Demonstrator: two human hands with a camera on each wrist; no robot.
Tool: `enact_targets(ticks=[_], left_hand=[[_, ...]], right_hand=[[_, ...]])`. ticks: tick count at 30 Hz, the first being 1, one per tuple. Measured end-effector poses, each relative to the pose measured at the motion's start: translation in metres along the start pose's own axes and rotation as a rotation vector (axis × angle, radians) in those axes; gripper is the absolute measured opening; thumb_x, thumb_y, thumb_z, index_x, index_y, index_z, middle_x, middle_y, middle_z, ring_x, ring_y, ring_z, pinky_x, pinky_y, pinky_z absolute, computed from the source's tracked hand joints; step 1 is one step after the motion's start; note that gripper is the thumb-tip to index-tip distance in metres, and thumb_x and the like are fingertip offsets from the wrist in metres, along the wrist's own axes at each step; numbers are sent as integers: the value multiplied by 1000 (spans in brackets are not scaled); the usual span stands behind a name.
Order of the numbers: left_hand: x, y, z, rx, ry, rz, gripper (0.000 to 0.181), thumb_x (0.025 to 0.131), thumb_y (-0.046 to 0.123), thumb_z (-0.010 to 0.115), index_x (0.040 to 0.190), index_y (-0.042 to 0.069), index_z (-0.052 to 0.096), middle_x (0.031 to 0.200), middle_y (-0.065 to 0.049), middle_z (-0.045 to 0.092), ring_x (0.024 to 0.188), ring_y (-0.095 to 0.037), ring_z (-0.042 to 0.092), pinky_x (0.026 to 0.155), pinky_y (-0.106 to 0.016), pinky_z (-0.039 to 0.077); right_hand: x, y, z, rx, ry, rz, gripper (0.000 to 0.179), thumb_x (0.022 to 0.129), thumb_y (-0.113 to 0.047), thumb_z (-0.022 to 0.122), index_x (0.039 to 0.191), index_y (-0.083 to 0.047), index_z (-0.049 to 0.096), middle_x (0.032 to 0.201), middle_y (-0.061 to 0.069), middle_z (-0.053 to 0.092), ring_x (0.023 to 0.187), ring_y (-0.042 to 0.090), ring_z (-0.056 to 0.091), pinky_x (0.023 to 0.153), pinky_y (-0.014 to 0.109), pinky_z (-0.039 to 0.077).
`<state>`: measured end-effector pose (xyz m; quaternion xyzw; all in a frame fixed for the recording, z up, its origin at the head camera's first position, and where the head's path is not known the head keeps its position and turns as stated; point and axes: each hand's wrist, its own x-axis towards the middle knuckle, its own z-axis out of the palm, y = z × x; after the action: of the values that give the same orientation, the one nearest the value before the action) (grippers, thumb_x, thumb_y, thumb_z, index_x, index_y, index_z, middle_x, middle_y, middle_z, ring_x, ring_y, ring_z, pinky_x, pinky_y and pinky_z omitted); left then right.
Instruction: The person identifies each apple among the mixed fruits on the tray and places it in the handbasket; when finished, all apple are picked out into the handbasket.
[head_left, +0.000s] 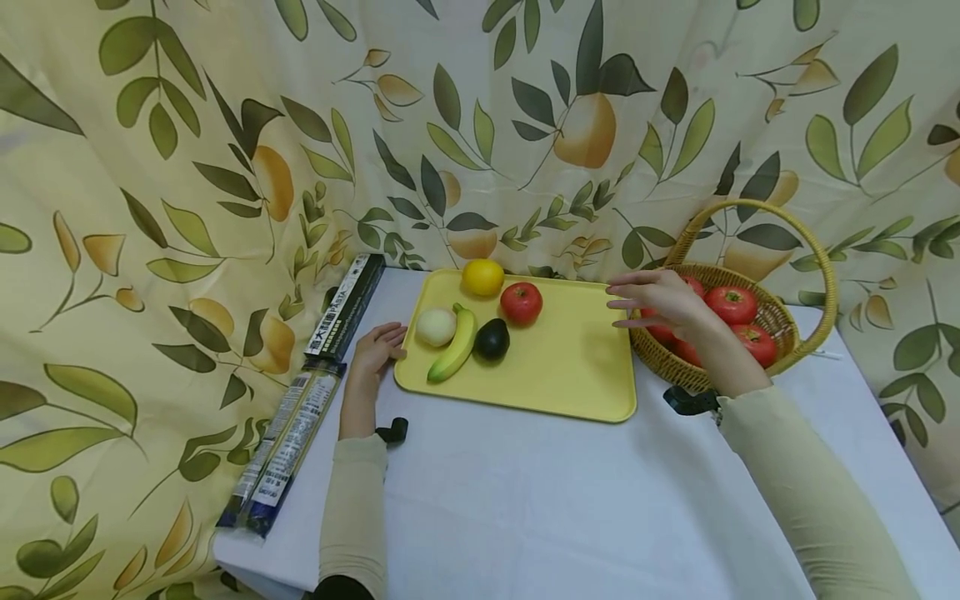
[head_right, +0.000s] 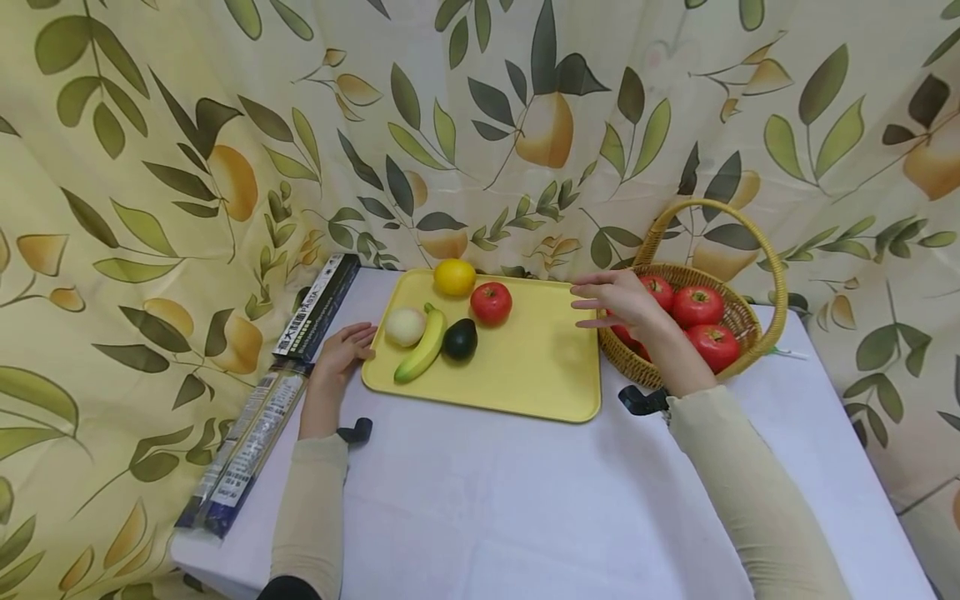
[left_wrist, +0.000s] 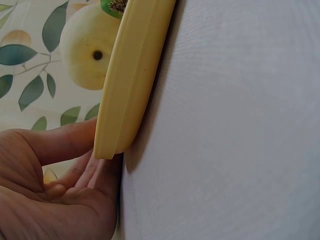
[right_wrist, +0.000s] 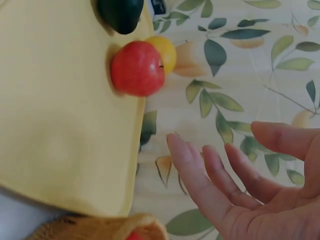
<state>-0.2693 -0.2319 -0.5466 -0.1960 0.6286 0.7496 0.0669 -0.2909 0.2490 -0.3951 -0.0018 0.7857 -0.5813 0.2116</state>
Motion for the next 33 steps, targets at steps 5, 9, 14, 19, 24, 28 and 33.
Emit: enact_targets(ticks=[5,9,14,19,24,28,33], left_hand=[[0,-1,0,0,4,2,73,88,-26,57,155,2,46,155,-20,51,143,-30,50,115,-33,46],[-1,0,0,-15,4,2,73,88,-26,56,155,1,45,155,-21,50,144,-30,49,115,-33,46],[0,-1,0,-14,-1,0,72,89,-26,56,155,1,45,156,-21,50,144,-30,49,116,-34,46],[0,-1,0,-13,6,-7,72,89,-27,56,155,1,46,156,-20,50,144,-29,49,116,-34,46],[-1,0,1,-22,7,-1,73,89,-27,56,155,0,45,156,-20,49,145,-30,49,116,-34,45],[-2,1,2,-27,6,5,73,88,-28,56,155,-1,45,155,-22,50,144,-31,49,116,-34,45],[0,0,0,-23,2,1,74,88,-27,56,155,0,45,156,-21,50,144,-31,49,116,-34,45]], right_hand=[[11,-2,13,31,-17,0,53,108,-20,59,153,3,44,155,25,44,101,9,71,89,46,63],[19,-2,23,70,-13,12,53,107,-21,59,154,2,45,157,25,42,106,13,70,90,47,63],[27,1,35,87,-19,-2,52,108,-22,57,154,2,45,158,25,43,118,23,65,91,48,62],[36,1,47,122,-7,-17,54,108,-24,58,154,1,44,159,23,43,134,35,56,101,55,56],[48,1,61,160,1,-19,59,107,-23,60,155,4,41,162,21,39,142,43,46,106,59,51],[57,4,70,156,7,-24,59,105,-25,63,151,6,45,163,19,37,144,45,44,107,59,51],[67,7,83,159,24,-28,56,104,-26,65,146,8,50,166,17,30,146,50,37,105,61,52]])
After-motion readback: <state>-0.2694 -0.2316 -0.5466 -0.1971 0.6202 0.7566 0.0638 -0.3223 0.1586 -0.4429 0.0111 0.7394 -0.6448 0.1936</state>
